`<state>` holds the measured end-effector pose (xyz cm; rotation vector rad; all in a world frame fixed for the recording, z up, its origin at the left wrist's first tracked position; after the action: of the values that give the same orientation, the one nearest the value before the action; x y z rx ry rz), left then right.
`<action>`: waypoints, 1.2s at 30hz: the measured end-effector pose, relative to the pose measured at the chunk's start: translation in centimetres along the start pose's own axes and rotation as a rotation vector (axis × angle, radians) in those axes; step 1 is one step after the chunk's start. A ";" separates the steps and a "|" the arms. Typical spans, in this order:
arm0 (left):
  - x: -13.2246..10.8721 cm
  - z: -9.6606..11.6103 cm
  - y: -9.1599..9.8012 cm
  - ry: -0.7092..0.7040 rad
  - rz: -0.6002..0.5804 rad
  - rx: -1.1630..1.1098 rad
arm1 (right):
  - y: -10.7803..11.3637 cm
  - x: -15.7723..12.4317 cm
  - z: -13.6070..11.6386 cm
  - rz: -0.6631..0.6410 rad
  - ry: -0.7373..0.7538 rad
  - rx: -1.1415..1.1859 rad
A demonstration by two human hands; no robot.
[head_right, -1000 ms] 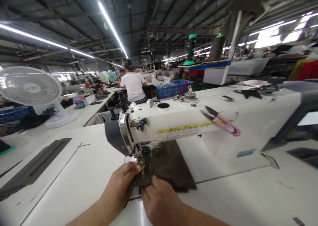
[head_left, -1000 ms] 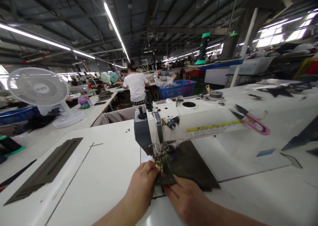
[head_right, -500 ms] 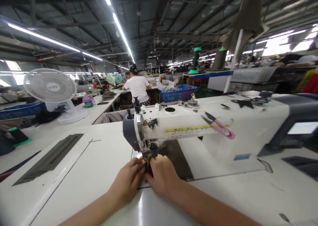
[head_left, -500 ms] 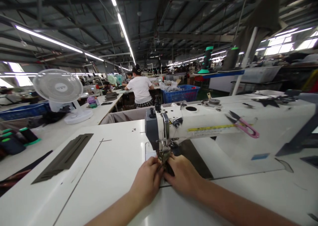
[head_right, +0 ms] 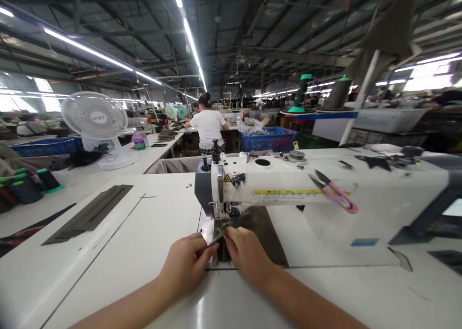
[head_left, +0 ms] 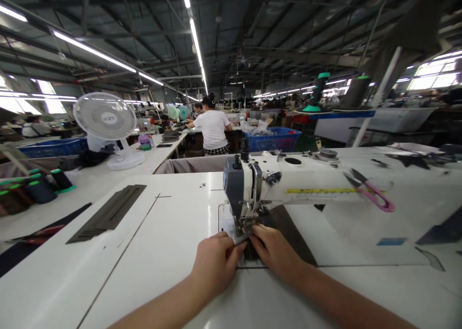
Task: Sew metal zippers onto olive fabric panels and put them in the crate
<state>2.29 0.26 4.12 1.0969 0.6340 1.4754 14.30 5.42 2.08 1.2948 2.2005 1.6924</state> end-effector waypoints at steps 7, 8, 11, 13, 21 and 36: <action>-0.3 0.2 -0.3 -0.117 0.050 -0.088 | 0.5 -0.3 -0.9 0.062 0.132 0.106; -0.4 0.3 -0.3 -0.137 0.060 -0.079 | 0.5 -0.3 -0.8 0.069 0.136 0.038; -0.7 0.4 -0.4 -0.187 0.082 -0.067 | 0.6 -0.3 0.4 0.101 0.005 -0.145; -0.9 0.7 -0.5 -0.252 0.093 -0.055 | 0.7 -0.2 1.7 0.110 -0.168 -0.127; -1.3 2.7 -2.0 -0.617 0.048 0.241 | 0.8 1.0 2.9 0.042 -0.281 0.061; -0.8 2.9 -2.1 -0.619 0.030 0.260 | 1.3 0.7 2.7 0.070 -0.397 -0.141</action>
<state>5.76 -0.55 3.34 1.6749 0.3709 1.0060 15.96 8.01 2.37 1.5283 1.8001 1.4271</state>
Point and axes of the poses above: each hand's wrist, its own x-axis towards the middle knuckle, its own y-axis out of the back of the hand, z = x × y, the point moved 6 cm from there along x, towards the middle knuckle, and after that the axes turned 3 degrees about y, right-handed, at the moved point
